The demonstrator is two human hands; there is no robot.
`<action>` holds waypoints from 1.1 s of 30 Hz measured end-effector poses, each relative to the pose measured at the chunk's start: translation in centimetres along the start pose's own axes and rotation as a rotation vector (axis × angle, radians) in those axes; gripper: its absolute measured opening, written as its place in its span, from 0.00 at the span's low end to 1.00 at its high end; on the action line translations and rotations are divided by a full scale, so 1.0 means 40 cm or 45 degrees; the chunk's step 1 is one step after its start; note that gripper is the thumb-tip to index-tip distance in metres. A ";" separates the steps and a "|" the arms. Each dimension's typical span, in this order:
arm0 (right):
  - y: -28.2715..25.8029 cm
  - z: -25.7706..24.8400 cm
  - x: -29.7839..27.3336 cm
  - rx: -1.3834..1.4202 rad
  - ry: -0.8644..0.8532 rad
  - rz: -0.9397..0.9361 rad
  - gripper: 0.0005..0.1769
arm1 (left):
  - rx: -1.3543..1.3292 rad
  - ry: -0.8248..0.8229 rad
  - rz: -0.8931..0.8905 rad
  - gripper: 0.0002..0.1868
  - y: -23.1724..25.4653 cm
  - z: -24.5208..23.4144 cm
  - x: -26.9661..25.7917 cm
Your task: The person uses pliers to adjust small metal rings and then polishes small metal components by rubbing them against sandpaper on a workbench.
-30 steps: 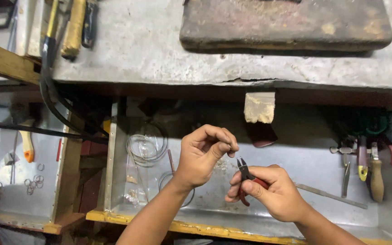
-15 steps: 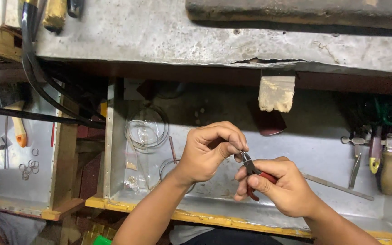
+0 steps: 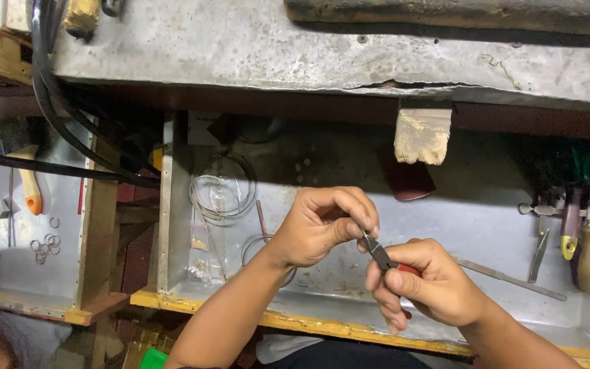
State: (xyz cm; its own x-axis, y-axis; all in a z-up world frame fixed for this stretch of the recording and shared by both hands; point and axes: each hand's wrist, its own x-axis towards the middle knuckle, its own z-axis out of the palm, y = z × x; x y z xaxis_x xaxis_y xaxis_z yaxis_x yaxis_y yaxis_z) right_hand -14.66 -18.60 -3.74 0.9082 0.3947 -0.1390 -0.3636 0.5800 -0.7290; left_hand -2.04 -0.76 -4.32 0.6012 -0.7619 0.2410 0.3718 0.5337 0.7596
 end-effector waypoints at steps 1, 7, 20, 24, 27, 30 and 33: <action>-0.001 -0.001 0.000 0.001 -0.002 0.001 0.20 | 0.001 0.002 0.001 0.06 -0.003 -0.002 -0.002; -0.021 0.012 0.011 -0.281 -0.033 -0.045 0.20 | 0.009 -0.007 -0.020 0.11 0.003 0.002 -0.002; -0.007 0.013 0.005 -0.446 0.127 -0.116 0.16 | 0.101 0.029 0.001 0.09 0.019 0.006 0.001; -0.006 0.013 0.006 -0.485 0.155 -0.131 0.17 | 0.141 0.043 0.013 0.08 0.023 0.008 0.002; -0.006 0.014 0.006 -0.498 0.167 -0.116 0.17 | 0.173 0.034 0.031 0.10 0.026 0.007 0.005; -0.007 0.018 0.010 -0.474 0.166 -0.128 0.16 | 0.217 0.059 0.022 0.11 0.031 0.011 0.006; -0.016 0.028 0.016 -0.451 0.155 -0.095 0.15 | 0.282 0.046 0.026 0.13 0.037 0.013 0.008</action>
State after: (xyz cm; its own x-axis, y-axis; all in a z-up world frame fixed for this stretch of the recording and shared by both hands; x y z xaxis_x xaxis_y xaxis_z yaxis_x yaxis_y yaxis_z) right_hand -14.07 -17.90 -2.60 0.9553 0.2608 -0.1394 -0.2204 0.3133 -0.9237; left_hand -1.65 -0.42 -2.81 0.6331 -0.7363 0.2388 0.1974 0.4519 0.8699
